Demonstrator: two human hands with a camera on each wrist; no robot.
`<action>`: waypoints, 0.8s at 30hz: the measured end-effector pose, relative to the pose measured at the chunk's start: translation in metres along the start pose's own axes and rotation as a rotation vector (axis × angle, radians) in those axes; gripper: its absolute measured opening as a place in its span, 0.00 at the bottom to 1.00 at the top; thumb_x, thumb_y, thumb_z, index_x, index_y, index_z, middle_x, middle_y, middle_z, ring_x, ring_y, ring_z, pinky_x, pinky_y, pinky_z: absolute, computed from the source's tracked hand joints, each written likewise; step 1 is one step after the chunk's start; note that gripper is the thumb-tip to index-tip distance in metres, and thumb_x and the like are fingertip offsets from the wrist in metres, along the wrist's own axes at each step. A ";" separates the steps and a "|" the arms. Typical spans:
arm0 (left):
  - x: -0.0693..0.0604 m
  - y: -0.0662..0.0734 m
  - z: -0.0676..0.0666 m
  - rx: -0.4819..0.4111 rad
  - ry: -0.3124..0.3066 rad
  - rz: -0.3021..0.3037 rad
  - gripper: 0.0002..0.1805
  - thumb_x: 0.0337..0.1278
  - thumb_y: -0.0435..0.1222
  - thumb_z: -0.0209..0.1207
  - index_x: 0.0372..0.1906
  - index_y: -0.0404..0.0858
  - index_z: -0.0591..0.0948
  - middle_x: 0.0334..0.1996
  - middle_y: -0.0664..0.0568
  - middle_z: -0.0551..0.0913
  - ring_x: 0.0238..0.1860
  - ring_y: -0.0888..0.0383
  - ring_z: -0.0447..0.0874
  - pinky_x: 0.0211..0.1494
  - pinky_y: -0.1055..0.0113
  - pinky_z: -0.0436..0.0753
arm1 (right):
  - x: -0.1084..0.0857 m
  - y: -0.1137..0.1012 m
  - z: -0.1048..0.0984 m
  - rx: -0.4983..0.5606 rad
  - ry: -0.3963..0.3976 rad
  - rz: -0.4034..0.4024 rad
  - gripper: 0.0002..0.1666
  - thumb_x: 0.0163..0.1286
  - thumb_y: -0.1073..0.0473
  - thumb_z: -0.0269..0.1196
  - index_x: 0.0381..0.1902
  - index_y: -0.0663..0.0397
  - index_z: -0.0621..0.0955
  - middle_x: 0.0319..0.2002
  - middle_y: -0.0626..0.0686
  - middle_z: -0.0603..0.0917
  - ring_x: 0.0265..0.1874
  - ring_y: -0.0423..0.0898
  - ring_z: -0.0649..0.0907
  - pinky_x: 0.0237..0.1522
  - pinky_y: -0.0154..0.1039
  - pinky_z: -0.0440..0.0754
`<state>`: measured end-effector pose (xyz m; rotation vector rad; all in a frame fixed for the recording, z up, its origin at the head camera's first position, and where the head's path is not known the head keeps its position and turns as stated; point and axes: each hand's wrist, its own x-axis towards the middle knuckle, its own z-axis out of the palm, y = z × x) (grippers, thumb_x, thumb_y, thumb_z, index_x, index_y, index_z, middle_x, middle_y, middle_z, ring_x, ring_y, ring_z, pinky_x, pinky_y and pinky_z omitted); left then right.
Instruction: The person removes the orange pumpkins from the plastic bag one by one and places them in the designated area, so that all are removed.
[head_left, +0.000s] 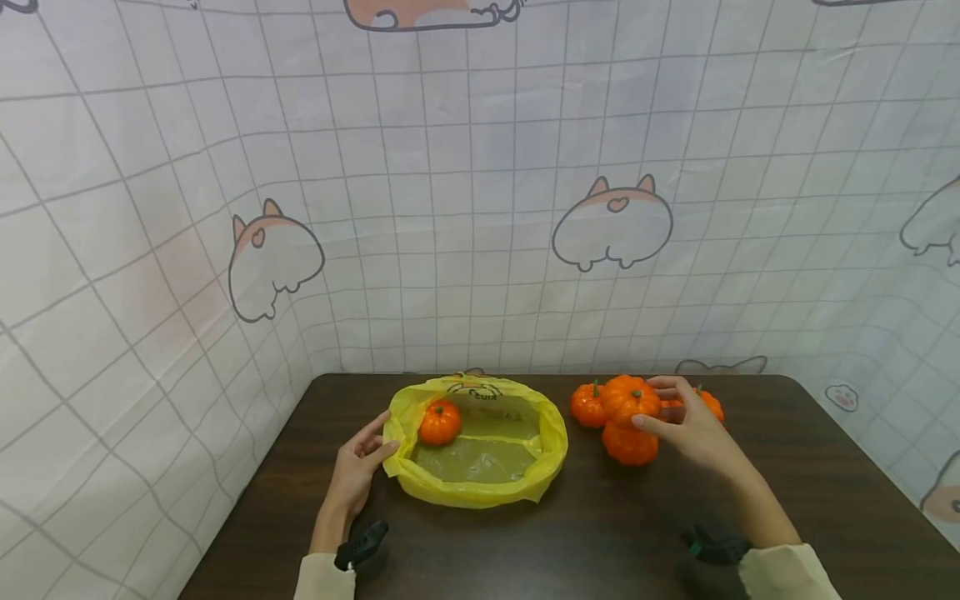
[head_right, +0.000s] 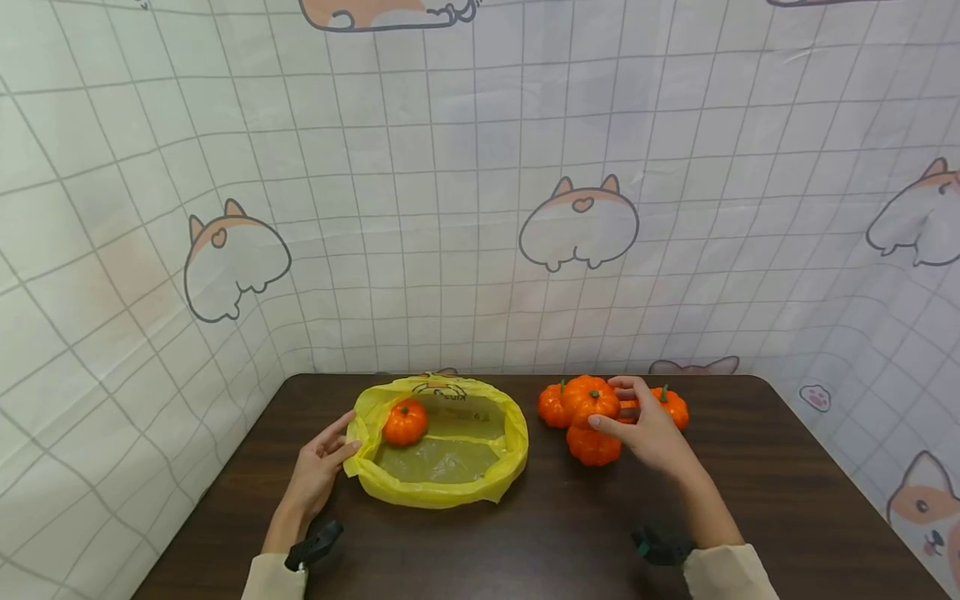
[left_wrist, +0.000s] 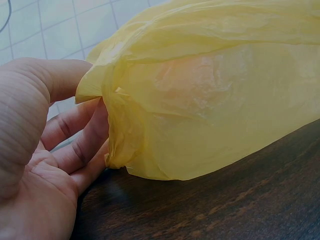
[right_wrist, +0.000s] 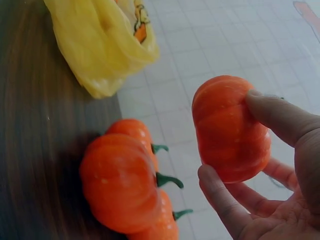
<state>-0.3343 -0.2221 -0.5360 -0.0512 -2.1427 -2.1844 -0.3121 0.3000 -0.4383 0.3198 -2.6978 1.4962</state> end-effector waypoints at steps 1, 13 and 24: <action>0.000 0.000 0.000 0.000 -0.002 0.000 0.33 0.66 0.35 0.66 0.74 0.50 0.73 0.37 0.58 0.84 0.40 0.63 0.82 0.50 0.71 0.83 | 0.000 0.001 -0.002 -0.002 0.004 -0.003 0.44 0.72 0.44 0.67 0.76 0.50 0.60 0.71 0.67 0.64 0.63 0.66 0.75 0.49 0.52 0.84; 0.001 -0.001 -0.001 0.001 -0.007 0.008 0.33 0.65 0.36 0.67 0.74 0.49 0.73 0.36 0.58 0.84 0.39 0.63 0.81 0.49 0.71 0.82 | -0.003 0.016 -0.022 -0.037 0.046 0.009 0.45 0.72 0.44 0.67 0.76 0.54 0.60 0.68 0.70 0.67 0.62 0.67 0.75 0.49 0.49 0.82; 0.001 -0.003 -0.002 -0.003 -0.007 0.012 0.33 0.65 0.35 0.67 0.74 0.49 0.73 0.36 0.59 0.83 0.39 0.63 0.80 0.50 0.72 0.82 | -0.002 0.032 -0.029 -0.097 0.035 0.024 0.45 0.72 0.46 0.67 0.74 0.60 0.61 0.67 0.73 0.67 0.61 0.69 0.75 0.49 0.53 0.83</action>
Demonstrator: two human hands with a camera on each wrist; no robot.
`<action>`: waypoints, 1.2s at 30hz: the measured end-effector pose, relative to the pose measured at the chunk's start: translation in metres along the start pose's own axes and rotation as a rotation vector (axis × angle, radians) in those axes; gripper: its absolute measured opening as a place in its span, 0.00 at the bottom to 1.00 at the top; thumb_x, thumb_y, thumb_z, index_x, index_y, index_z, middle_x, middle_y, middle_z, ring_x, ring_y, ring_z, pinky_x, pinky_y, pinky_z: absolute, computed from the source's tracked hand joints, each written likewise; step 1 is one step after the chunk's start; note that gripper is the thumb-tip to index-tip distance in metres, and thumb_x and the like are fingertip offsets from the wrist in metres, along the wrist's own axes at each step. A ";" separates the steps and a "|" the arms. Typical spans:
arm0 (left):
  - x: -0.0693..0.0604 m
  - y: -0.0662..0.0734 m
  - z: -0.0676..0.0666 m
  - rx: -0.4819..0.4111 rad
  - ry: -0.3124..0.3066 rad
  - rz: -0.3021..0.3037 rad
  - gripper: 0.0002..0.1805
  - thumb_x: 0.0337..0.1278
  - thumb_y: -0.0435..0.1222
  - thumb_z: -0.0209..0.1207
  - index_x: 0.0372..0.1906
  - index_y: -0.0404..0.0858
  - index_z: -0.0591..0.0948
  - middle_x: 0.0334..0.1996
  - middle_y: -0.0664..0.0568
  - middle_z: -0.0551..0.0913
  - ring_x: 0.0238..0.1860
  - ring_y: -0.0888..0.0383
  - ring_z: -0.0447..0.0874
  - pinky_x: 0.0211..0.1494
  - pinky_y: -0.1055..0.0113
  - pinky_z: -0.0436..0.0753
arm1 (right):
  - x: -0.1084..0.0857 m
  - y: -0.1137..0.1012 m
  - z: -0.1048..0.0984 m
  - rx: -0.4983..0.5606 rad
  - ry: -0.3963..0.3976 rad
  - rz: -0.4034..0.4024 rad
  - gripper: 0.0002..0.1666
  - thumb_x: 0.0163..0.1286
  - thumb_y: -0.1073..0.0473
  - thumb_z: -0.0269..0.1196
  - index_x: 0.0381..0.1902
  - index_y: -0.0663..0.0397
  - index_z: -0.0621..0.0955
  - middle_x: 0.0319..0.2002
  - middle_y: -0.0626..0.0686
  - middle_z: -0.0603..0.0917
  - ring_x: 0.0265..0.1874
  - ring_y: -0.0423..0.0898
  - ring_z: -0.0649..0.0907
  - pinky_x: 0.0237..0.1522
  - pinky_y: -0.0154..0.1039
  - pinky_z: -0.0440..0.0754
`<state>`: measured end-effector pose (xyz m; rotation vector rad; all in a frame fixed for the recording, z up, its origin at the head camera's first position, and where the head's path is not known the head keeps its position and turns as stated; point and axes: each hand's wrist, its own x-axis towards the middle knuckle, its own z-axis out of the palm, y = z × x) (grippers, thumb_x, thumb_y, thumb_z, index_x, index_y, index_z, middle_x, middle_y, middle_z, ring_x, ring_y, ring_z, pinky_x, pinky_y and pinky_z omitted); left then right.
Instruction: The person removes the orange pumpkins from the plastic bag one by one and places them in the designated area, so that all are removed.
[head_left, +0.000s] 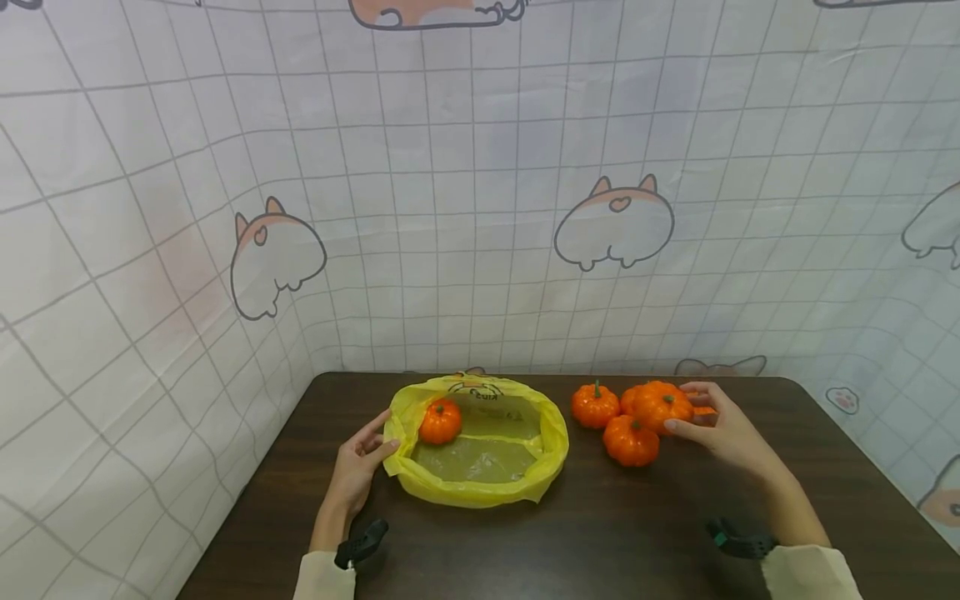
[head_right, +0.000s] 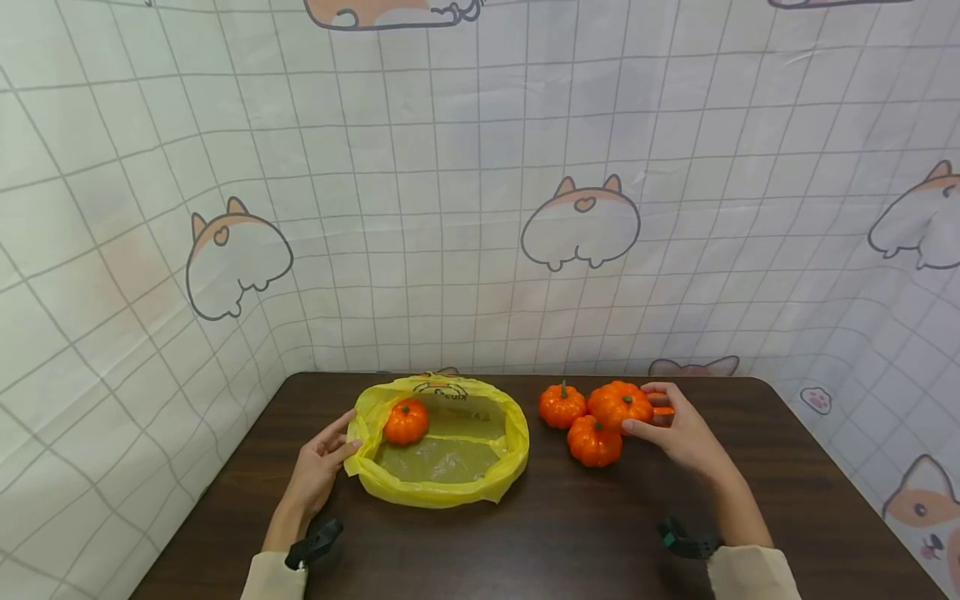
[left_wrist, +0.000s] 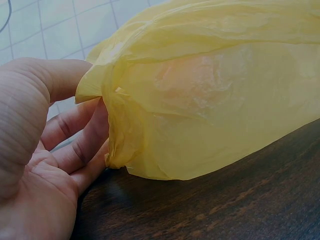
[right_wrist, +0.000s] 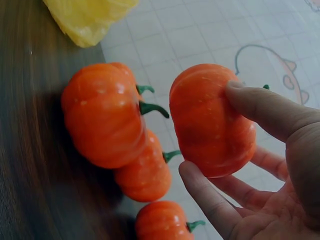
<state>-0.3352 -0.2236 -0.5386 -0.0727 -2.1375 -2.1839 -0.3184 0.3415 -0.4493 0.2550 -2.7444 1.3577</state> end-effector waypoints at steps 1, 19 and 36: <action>0.000 0.000 0.000 -0.002 0.000 -0.001 0.33 0.65 0.35 0.67 0.74 0.49 0.73 0.36 0.59 0.84 0.39 0.63 0.80 0.50 0.71 0.82 | 0.000 0.002 0.000 -0.001 -0.002 0.002 0.44 0.72 0.46 0.67 0.74 0.60 0.61 0.67 0.73 0.67 0.61 0.69 0.75 0.49 0.53 0.83; 0.000 0.000 0.001 -0.011 -0.004 0.006 0.33 0.66 0.34 0.66 0.74 0.49 0.73 0.36 0.59 0.85 0.40 0.63 0.83 0.48 0.70 0.84 | -0.005 0.027 -0.008 0.073 -0.058 0.064 0.45 0.73 0.49 0.67 0.75 0.63 0.58 0.69 0.75 0.64 0.62 0.68 0.74 0.49 0.46 0.83; 0.000 0.000 0.000 -0.004 -0.003 0.006 0.33 0.66 0.35 0.66 0.74 0.49 0.73 0.37 0.58 0.86 0.40 0.63 0.84 0.51 0.70 0.84 | -0.010 0.044 -0.014 0.100 -0.117 0.101 0.46 0.73 0.51 0.66 0.75 0.66 0.56 0.68 0.79 0.64 0.52 0.56 0.84 0.49 0.48 0.87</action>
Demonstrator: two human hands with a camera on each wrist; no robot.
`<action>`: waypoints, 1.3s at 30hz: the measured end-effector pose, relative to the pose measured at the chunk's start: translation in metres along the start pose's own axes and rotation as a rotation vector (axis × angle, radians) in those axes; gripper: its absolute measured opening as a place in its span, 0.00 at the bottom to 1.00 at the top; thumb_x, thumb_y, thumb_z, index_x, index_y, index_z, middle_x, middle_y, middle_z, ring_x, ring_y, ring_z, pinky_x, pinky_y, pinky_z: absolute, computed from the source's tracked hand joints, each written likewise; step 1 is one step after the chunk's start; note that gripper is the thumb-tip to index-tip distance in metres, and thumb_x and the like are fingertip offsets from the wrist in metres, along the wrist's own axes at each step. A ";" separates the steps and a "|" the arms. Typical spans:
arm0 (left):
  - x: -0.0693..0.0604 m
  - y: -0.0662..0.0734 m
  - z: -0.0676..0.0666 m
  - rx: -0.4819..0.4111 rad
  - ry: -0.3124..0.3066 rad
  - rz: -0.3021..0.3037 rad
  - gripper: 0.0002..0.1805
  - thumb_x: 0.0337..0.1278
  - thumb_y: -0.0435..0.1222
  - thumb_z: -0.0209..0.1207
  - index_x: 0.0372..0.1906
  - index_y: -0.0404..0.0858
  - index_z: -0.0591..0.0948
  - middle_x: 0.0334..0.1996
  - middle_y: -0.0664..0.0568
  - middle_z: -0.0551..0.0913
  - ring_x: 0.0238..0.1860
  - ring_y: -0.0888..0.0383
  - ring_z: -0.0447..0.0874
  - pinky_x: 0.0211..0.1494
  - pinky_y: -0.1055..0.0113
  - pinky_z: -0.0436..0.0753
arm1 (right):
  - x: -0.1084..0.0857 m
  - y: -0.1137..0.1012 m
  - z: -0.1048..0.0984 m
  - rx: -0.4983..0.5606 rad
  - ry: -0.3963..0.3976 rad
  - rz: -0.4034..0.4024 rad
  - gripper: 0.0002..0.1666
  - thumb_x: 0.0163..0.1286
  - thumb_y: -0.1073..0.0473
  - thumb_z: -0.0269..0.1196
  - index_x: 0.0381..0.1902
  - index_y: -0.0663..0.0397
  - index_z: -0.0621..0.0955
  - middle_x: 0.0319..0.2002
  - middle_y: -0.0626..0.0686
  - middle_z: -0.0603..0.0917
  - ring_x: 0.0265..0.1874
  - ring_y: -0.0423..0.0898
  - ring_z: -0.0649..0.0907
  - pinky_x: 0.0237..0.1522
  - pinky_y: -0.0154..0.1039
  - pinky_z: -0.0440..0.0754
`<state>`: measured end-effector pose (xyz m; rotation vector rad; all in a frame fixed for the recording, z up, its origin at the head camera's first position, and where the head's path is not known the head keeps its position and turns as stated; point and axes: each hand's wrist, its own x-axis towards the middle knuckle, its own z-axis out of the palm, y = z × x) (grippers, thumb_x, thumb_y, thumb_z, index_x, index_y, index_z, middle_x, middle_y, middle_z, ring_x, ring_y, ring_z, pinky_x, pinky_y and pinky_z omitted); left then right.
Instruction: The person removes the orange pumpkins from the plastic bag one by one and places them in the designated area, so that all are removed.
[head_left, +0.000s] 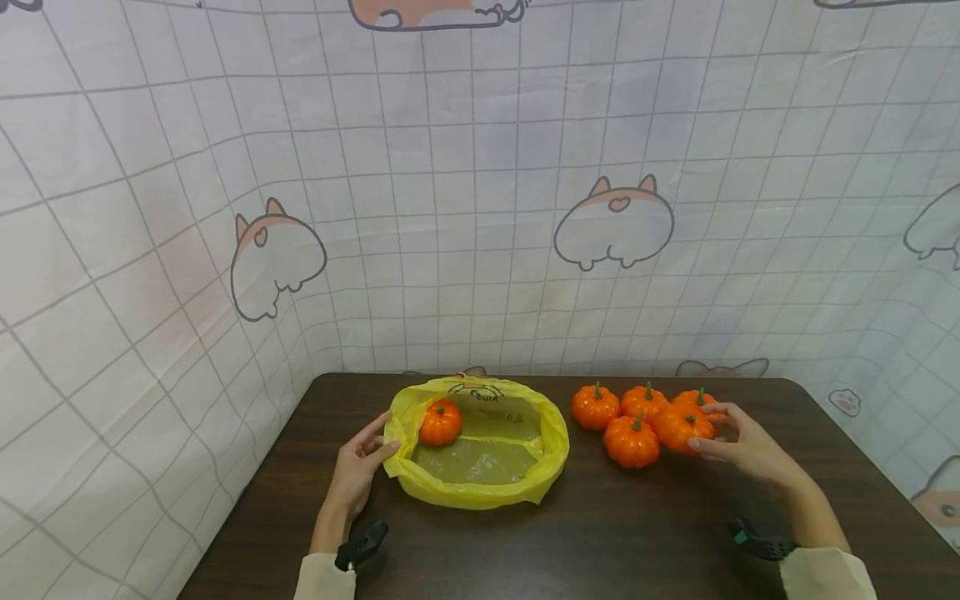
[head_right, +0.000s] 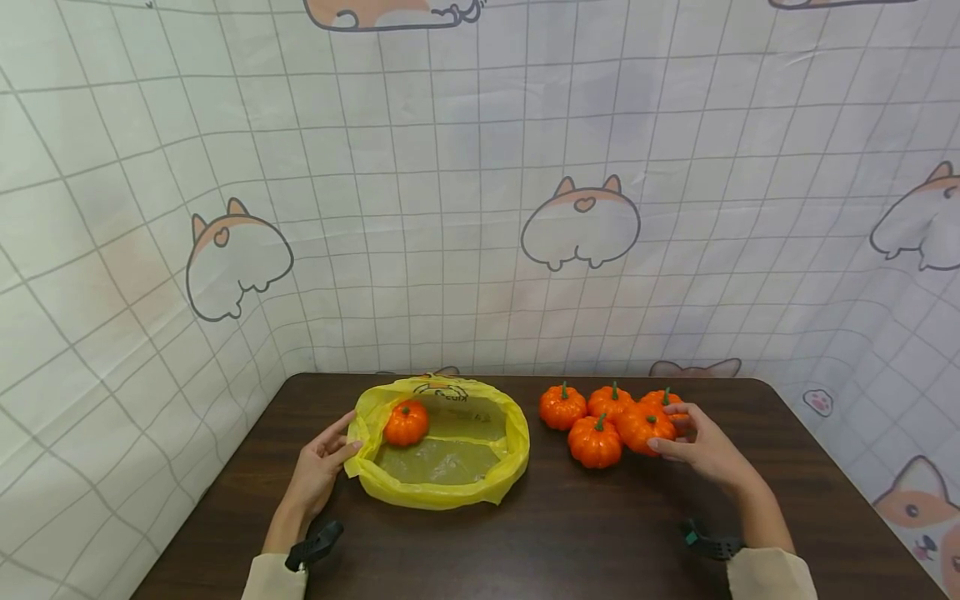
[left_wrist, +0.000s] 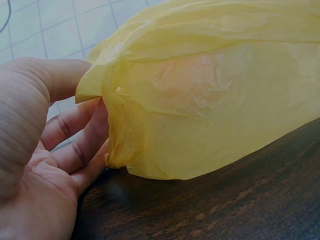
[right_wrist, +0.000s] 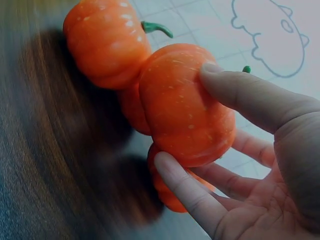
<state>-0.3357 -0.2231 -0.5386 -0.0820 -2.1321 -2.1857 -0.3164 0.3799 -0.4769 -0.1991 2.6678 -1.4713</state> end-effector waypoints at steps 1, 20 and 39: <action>0.000 0.000 0.000 0.000 -0.001 0.000 0.33 0.66 0.35 0.66 0.74 0.49 0.73 0.37 0.58 0.86 0.40 0.63 0.84 0.51 0.70 0.84 | 0.000 0.001 -0.001 -0.002 -0.002 0.012 0.47 0.73 0.50 0.66 0.75 0.66 0.55 0.68 0.78 0.63 0.52 0.56 0.84 0.50 0.49 0.87; -0.001 0.001 0.000 0.006 -0.011 0.000 0.33 0.66 0.35 0.66 0.75 0.49 0.72 0.37 0.58 0.86 0.40 0.62 0.84 0.52 0.70 0.83 | 0.002 0.019 -0.005 0.035 -0.044 0.060 0.46 0.73 0.52 0.67 0.72 0.71 0.56 0.66 0.79 0.63 0.51 0.54 0.85 0.48 0.45 0.88; -0.001 0.001 0.000 0.013 -0.006 -0.011 0.33 0.66 0.36 0.66 0.75 0.50 0.72 0.37 0.59 0.86 0.42 0.62 0.84 0.53 0.70 0.83 | 0.002 0.028 -0.006 -0.057 -0.065 0.059 0.43 0.70 0.51 0.69 0.70 0.69 0.61 0.59 0.71 0.73 0.51 0.54 0.79 0.45 0.39 0.85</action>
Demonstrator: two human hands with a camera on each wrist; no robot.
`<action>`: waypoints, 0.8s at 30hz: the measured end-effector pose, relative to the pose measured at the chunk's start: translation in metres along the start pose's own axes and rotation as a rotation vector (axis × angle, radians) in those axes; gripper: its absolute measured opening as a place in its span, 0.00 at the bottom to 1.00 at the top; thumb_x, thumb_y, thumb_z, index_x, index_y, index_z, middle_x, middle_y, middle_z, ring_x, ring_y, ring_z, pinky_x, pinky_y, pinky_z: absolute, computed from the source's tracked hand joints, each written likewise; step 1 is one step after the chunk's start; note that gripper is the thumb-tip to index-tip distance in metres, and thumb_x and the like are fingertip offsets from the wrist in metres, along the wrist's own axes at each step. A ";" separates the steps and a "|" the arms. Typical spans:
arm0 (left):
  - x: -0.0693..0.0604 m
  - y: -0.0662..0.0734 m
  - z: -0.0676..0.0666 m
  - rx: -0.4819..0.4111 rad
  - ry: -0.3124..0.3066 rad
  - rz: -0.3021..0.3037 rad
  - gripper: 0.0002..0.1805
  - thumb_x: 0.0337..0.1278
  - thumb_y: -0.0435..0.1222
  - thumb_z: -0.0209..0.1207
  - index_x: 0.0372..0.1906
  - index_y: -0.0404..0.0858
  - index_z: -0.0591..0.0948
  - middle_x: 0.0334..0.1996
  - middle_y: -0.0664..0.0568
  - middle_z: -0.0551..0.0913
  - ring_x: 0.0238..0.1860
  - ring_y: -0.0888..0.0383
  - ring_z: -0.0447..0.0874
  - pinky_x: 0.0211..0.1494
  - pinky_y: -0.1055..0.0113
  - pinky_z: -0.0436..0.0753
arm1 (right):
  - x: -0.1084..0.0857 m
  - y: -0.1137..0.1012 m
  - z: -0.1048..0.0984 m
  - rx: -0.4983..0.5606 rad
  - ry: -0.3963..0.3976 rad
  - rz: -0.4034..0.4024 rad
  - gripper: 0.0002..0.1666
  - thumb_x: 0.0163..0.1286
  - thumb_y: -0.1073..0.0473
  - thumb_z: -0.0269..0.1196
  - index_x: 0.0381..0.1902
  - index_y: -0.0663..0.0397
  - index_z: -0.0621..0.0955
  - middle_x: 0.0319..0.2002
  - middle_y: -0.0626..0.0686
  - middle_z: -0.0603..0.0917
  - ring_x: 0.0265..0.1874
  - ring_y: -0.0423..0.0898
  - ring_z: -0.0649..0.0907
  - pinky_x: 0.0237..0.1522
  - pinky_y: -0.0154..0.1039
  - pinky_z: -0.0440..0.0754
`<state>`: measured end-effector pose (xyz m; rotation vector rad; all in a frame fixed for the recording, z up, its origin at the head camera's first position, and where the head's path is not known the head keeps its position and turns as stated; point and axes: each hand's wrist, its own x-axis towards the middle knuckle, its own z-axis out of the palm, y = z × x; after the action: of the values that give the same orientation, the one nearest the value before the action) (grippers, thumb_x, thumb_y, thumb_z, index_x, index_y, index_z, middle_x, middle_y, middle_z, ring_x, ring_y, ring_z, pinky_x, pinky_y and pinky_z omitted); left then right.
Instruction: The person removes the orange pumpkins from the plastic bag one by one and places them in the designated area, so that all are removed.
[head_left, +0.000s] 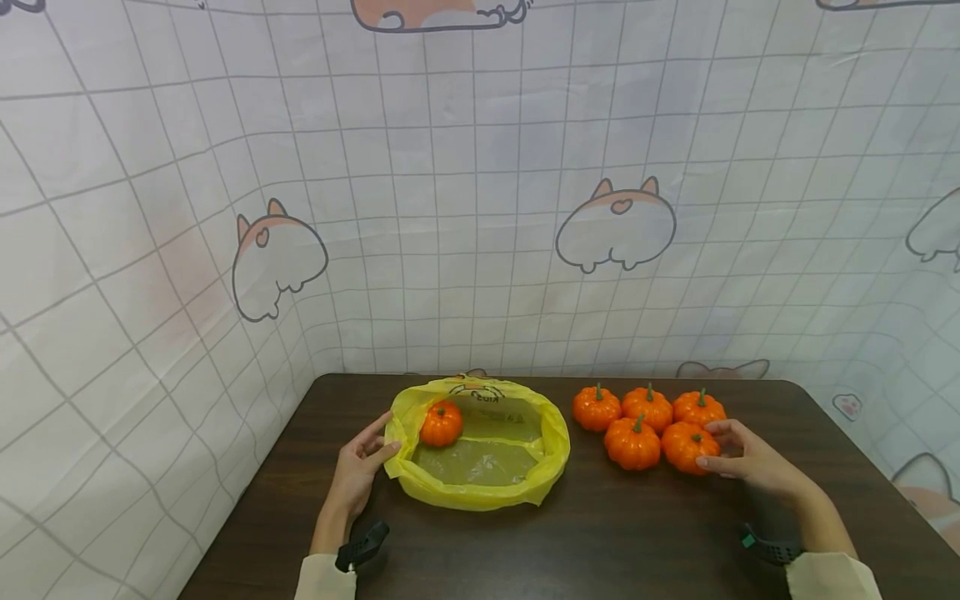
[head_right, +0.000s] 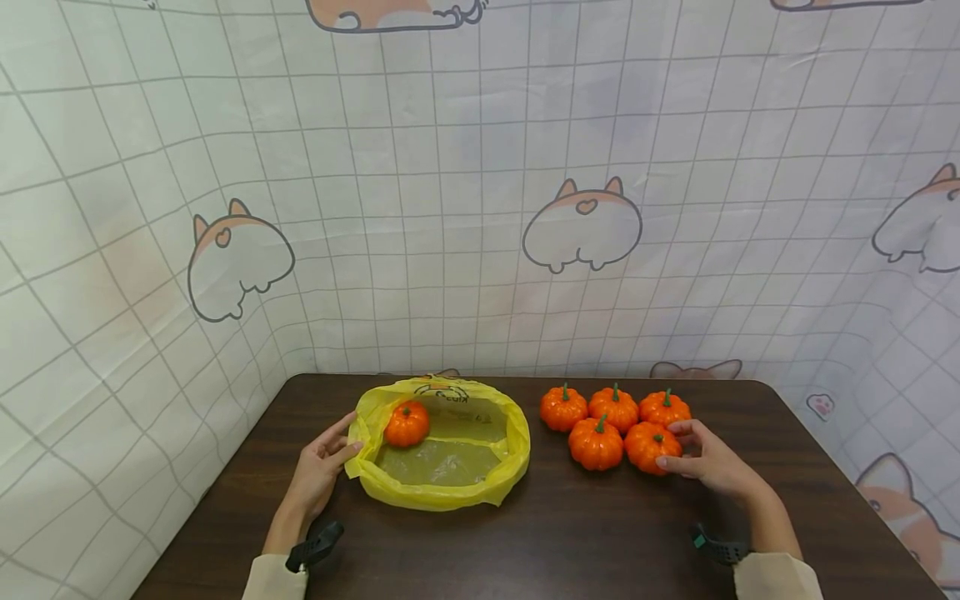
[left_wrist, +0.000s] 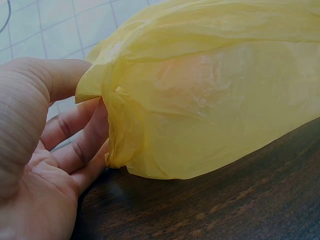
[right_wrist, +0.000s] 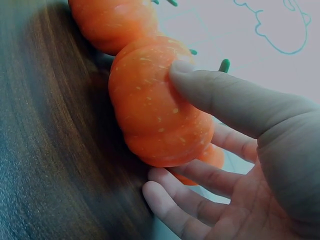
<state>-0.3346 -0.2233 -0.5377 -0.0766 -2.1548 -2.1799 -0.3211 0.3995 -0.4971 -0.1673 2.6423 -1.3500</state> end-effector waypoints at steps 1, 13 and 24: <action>0.000 0.000 0.000 -0.002 0.002 -0.001 0.33 0.66 0.35 0.66 0.75 0.50 0.72 0.37 0.58 0.86 0.42 0.62 0.84 0.53 0.70 0.83 | 0.000 0.000 0.000 0.003 -0.001 0.002 0.44 0.70 0.51 0.69 0.70 0.69 0.61 0.59 0.71 0.73 0.51 0.54 0.79 0.45 0.39 0.85; 0.000 0.001 0.000 -0.018 0.007 -0.008 0.33 0.66 0.35 0.66 0.75 0.49 0.72 0.36 0.59 0.86 0.41 0.62 0.84 0.51 0.70 0.83 | 0.001 -0.003 -0.001 -0.020 -0.003 0.054 0.45 0.71 0.47 0.67 0.71 0.67 0.60 0.62 0.73 0.71 0.54 0.56 0.79 0.50 0.45 0.86; 0.000 0.001 0.001 -0.008 0.014 -0.005 0.33 0.66 0.35 0.66 0.74 0.49 0.73 0.37 0.59 0.86 0.41 0.62 0.84 0.54 0.70 0.82 | 0.001 -0.006 -0.001 -0.008 -0.011 0.055 0.46 0.71 0.47 0.68 0.71 0.68 0.59 0.62 0.73 0.70 0.54 0.55 0.79 0.50 0.45 0.86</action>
<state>-0.3342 -0.2223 -0.5366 -0.0557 -2.1411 -2.1854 -0.3218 0.3969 -0.4918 -0.1015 2.6235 -1.3175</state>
